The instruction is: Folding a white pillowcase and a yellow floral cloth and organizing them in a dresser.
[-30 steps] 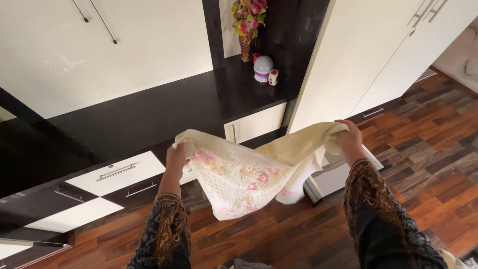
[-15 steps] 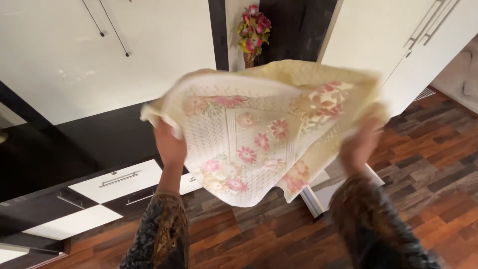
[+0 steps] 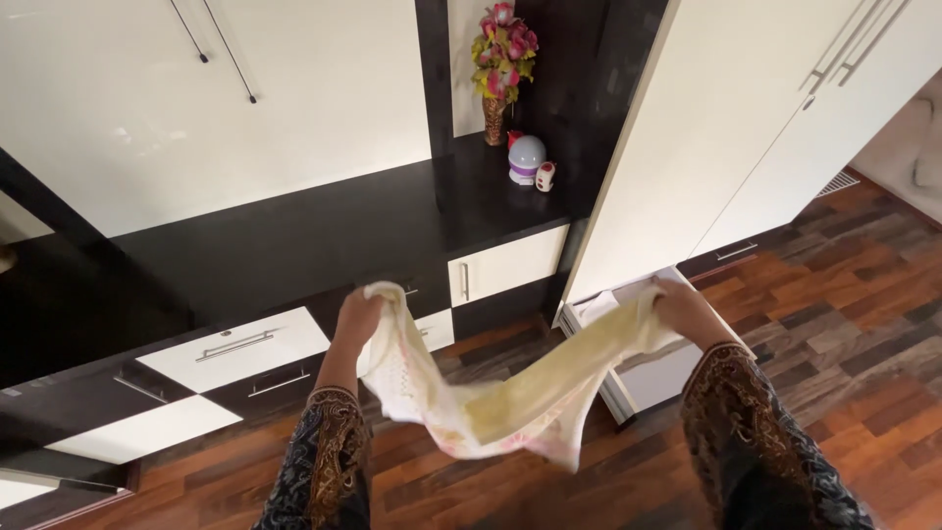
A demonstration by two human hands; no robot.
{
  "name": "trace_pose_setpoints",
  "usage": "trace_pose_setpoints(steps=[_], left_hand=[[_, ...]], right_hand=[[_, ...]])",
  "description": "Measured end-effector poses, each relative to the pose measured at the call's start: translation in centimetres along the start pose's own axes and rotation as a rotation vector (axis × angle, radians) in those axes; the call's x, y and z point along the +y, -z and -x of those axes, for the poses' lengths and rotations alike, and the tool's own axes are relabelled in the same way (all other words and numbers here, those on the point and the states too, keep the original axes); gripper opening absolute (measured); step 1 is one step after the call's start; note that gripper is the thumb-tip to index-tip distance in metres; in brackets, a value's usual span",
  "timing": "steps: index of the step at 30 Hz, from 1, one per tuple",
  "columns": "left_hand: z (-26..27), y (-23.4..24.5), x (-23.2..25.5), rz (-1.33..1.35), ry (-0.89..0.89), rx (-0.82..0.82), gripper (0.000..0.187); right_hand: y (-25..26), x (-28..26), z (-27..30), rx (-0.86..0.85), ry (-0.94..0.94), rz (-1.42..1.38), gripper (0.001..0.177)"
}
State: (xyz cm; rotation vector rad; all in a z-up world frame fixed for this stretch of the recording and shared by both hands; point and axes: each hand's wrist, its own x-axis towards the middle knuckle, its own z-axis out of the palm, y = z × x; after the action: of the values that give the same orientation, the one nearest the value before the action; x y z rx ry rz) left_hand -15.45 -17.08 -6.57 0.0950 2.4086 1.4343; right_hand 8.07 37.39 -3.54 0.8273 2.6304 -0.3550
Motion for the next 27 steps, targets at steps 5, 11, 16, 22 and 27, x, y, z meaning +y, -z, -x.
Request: trace_pose_setpoints(steps=[5, 11, 16, 22, 27], left_hand=[[1.5, 0.9, 4.1, 0.099, -0.081, 0.151, 0.042], [0.1, -0.1, 5.0, -0.197, -0.031, -0.348, 0.048], [-1.4, 0.4, 6.6, -0.19, 0.103, -0.488, 0.052], [-1.9, 4.1, 11.4, 0.028, -0.546, 0.476, 0.036], [-2.9, 4.8, 9.9, -0.264, -0.646, 0.482, 0.051]], right_hand=[[3.9, -3.5, 6.0, 0.074, 0.147, -0.399, 0.031], [6.7, -9.1, 10.1, -0.286, 0.192, -0.191, 0.031], [6.1, -7.9, 2.5, -0.294, 0.192, 0.31, 0.026], [13.8, -11.6, 10.4, 1.002, 0.162, -0.492, 0.041], [8.8, -8.6, 7.6, 1.003, 0.228, -0.219, 0.047]])
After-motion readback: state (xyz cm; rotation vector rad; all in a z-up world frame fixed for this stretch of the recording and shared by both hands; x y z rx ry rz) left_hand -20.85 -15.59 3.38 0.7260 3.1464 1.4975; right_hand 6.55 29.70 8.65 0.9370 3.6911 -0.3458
